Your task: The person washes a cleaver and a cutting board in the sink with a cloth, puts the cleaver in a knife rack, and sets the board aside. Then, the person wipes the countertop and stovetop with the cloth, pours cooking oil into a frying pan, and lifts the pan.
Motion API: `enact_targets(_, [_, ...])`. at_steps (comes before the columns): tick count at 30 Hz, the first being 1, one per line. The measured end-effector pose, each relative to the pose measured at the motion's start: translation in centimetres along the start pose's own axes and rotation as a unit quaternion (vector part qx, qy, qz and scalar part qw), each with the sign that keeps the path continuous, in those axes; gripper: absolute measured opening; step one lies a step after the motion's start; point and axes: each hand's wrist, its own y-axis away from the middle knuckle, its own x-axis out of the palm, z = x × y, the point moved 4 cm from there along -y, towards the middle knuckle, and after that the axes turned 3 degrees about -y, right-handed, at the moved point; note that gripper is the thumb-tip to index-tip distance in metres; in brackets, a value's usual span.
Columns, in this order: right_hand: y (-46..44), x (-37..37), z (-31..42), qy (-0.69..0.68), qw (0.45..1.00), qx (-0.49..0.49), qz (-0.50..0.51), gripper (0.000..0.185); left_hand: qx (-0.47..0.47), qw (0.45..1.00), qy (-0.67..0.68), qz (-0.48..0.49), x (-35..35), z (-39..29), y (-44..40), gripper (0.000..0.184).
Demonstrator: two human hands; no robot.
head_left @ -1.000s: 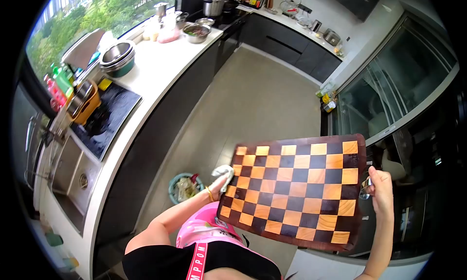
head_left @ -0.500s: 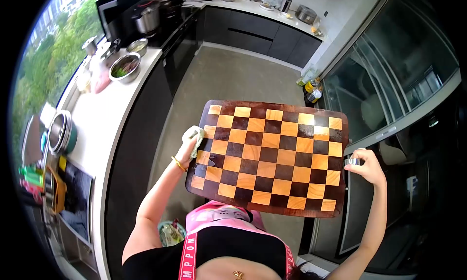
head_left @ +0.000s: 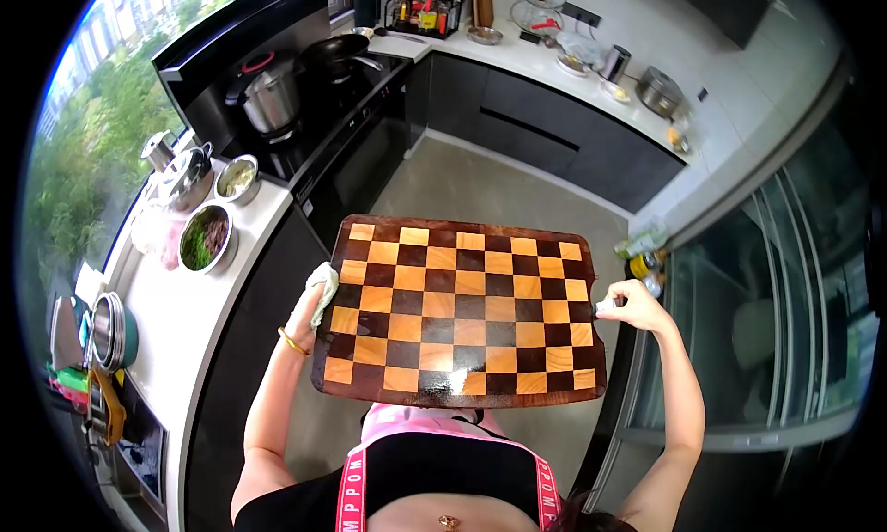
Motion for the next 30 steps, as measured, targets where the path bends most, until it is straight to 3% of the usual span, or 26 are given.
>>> enact_targets(3, [-13.7, -5.2, -2.6, 0.005, 0.999, -0.042, -0.006, 0.027, 0.002, 1.0, -0.002, -0.025, -0.5, -3.7, -11.9, 0.031])
enact_targets(4, [-17.3, -5.6, -4.3, -0.059, 0.998, -0.013, -0.004, 0.025, 0.038, 0.999, -0.026, -0.015, 2.1, -5.8, -14.4, 0.03])
enact_targets(5, [-20.0, -6.2, -5.4, -0.031, 0.999, -0.029, -0.004, 0.024, 0.064, 0.996, -0.015, -0.068, 1.6, -6.1, -17.7, 0.03])
enact_targets(7, [-28.4, -11.3, -5.9, -0.026, 0.999, -0.016, -0.011, 0.022, 0.048, 0.998, -0.034, -0.017, 4.7, -10.7, -26.0, 0.029])
enact_targets(12, [-45.6, -20.8, -8.6, -0.028, 0.997, -0.004, -0.068, 0.022, 0.02, 0.996, -0.089, -0.013, 6.4, -17.1, -45.0, 0.039])
enact_targets(15, [-56.5, -25.0, -11.8, -0.015, 0.999, -0.02, -0.038, 0.024, 0.054, 0.987, -0.145, -0.053, 9.6, -21.1, -54.5, 0.048])
enact_targets(19, [-72.5, -31.4, -15.0, -0.029, 0.998, -0.042, -0.037, 0.024, 0.106, 0.981, -0.134, -0.092, 13.6, -25.4, -68.2, 0.044])
enact_targets(20, [-76.5, -33.5, -15.2, -0.022, 0.997, -0.068, -0.042, 0.022, 0.121, 0.964, -0.186, -0.146, 13.0, -26.2, -71.6, 0.043])
enact_targets(23, [-88.4, -36.8, -15.8, 0.03, 0.996, -0.077, -0.032, 0.022, 0.161, 0.954, -0.192, -0.165, 17.0, -31.5, -79.2, 0.045])
enact_targets(25, [-96.1, -38.6, -15.4, 0.043, 0.987, -0.154, -0.027, 0.022, 0.174, 0.923, -0.263, -0.222, 18.7, -35.2, -83.6, 0.045])
enact_targets(28, [-106.9, -40.3, -14.2, 0.081, 0.976, -0.2, -0.026, 0.024, 0.247, 0.891, -0.318, -0.209, 20.5, -40.9, -91.0, 0.044])
enact_targets(30, [-113.5, -40.6, -13.7, 0.101, 0.971, -0.215, -0.008, 0.025, 0.239, 0.857, -0.376, -0.26, 21.4, -44.1, -96.0, 0.045])
